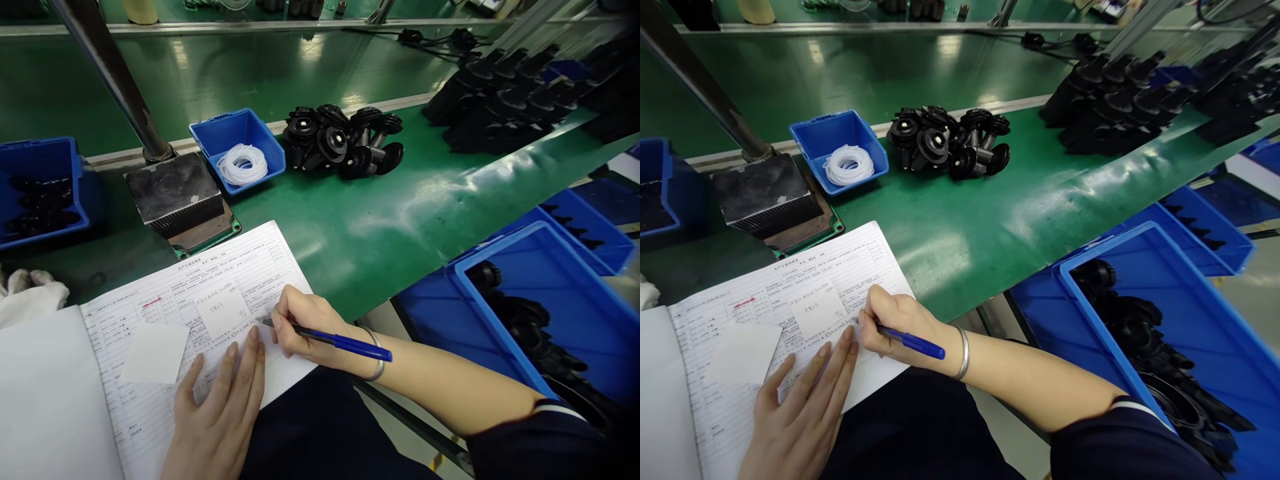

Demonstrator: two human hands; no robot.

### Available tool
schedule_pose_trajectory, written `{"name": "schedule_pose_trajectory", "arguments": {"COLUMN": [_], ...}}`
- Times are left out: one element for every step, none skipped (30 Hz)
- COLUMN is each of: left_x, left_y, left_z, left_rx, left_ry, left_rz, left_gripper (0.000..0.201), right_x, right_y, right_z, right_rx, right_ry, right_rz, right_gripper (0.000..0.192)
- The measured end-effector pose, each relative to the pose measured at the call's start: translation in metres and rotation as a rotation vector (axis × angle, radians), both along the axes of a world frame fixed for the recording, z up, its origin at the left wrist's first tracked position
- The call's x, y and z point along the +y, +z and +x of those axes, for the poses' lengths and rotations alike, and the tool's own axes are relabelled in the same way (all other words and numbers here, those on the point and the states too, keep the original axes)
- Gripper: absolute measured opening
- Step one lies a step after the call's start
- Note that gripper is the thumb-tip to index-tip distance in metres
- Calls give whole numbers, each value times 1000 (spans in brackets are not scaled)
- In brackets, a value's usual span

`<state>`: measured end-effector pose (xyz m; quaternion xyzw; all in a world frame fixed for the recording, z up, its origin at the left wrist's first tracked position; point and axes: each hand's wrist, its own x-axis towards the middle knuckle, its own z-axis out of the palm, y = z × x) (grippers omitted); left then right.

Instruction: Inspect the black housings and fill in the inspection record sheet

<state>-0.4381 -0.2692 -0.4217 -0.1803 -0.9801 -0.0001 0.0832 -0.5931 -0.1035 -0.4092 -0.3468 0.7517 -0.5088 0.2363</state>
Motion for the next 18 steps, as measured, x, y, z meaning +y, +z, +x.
{"name": "schedule_pose_trajectory", "arguments": {"left_x": [0, 0, 0, 0, 0, 0, 0, 0, 0, 0, 0, 0, 0, 0, 0, 0, 0, 0], "left_y": [0, 0, 0, 1, 1, 1, 1, 1, 1, 1, 1, 1, 1, 1, 1, 2, 2, 2], "left_z": [0, 0, -1, -1, -1, -2, -2, -2, -2, -2, -2, -1, -1, -1, -1, -1, 0, 0], "left_rx": [1, 0, 0, -1, 0, 4, 5, 7, 7, 7, 6, 3, 4, 6, 6, 6, 11, 14], "left_ry": [1, 0, -1, -3, -3, -2, 0, 1, 0, 0, 1, 1, 2, 2, 4, 5, 6, 7], "left_rz": [5, 10, 16, 20, 23, 25, 26, 27, 26, 24, 21, 18, 16, 16, 17, 18, 19, 17], "left_gripper": [53, 53, 53, 52, 52, 52, 52, 52, 52, 52, 52, 52, 52, 52, 52, 52, 52, 52], "right_x": [1, 2, 3, 4, 4, 5, 5, 5, 5, 4, 4, 3, 3, 2, 2, 2, 2, 2], "right_y": [0, -1, -1, -1, -1, -1, -1, 0, 0, 0, 0, 1, 1, 2, 3, 4, 5, 6], "right_z": [1, 1, 2, 3, 3, 4, 4, 4, 3, 3, 2, 2, 1, 1, 1, 1, 1, 1], "right_rx": [3, 9, 15, 21, 26, 31, 37, 46, 56, 64, 73, 83, 89, 92, 91, 86, 79, 70], "right_ry": [-4, -16, -42, -73, -102, -122, -126, -116, -101, -84, -71, -60, -53, -46, -40, -37, -37, -40], "right_rz": [-14, -30, -42, -48, -43, -30, -17, -5, 5, 14, 19, 18, 19, 18, 19, 20, 23, 29], "right_gripper": [13, 13, 14, 14, 14, 14, 14, 15, 15, 16, 16, 16, 16, 16, 16, 16, 16, 16]}}
